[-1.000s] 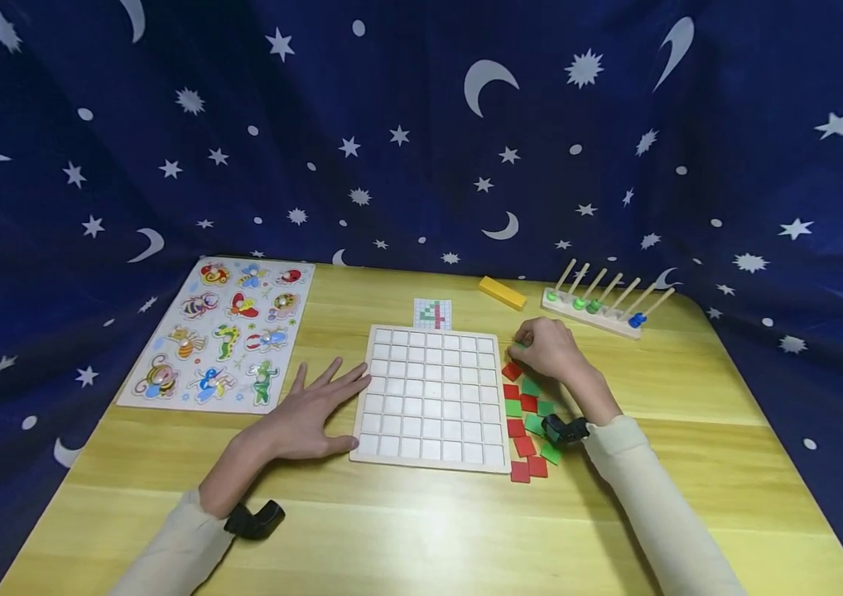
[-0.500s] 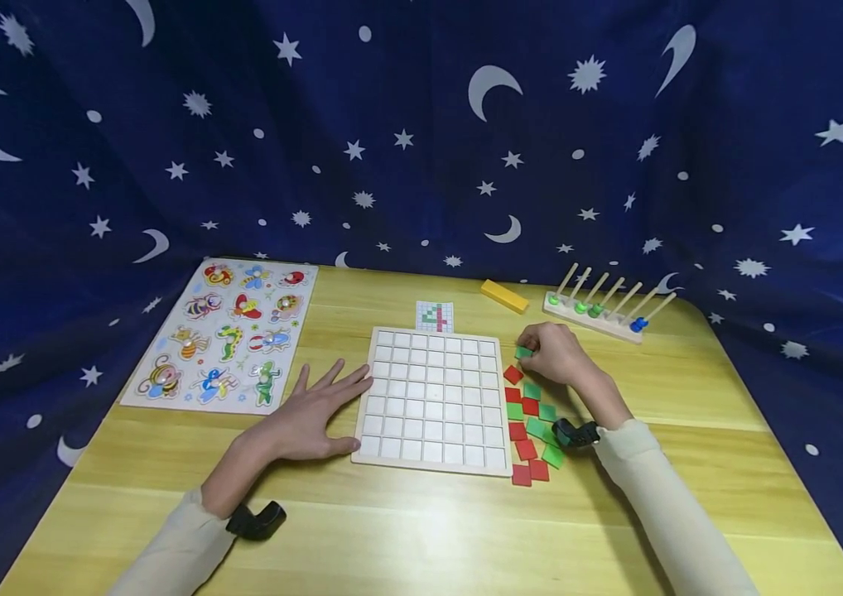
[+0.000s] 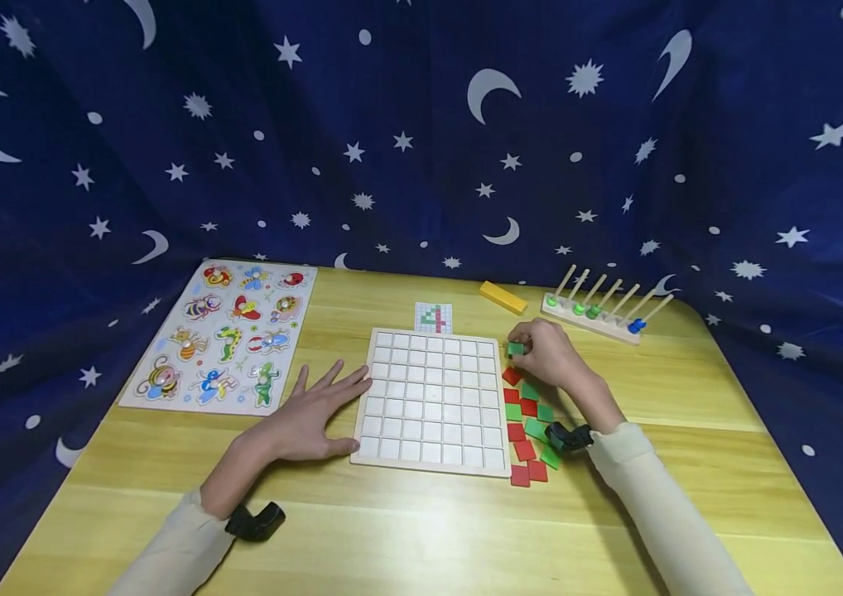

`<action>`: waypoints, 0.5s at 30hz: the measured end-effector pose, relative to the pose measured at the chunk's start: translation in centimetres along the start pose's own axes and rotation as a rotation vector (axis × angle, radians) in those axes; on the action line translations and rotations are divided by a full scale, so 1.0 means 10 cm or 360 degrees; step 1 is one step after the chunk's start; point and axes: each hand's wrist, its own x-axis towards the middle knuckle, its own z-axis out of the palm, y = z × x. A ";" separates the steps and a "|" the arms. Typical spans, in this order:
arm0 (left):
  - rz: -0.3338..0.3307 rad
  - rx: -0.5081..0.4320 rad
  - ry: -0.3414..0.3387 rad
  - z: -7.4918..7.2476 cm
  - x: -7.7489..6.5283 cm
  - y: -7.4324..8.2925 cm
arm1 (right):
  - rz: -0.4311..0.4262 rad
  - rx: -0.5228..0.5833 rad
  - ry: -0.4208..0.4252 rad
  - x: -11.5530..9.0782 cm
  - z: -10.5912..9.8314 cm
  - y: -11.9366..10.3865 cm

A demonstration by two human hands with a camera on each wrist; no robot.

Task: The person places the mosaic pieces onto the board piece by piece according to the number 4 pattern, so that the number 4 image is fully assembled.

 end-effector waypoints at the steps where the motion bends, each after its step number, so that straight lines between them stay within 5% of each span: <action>1: 0.0000 -0.0001 0.0002 0.00 0.00 0.00 | -0.0011 0.0008 0.0006 0.01 0.00 -0.04; 15: 0.0022 0.0028 0.0016 0.01 -0.01 -0.01 | -0.0101 0.0074 -0.0034 0.23 0.16 -0.46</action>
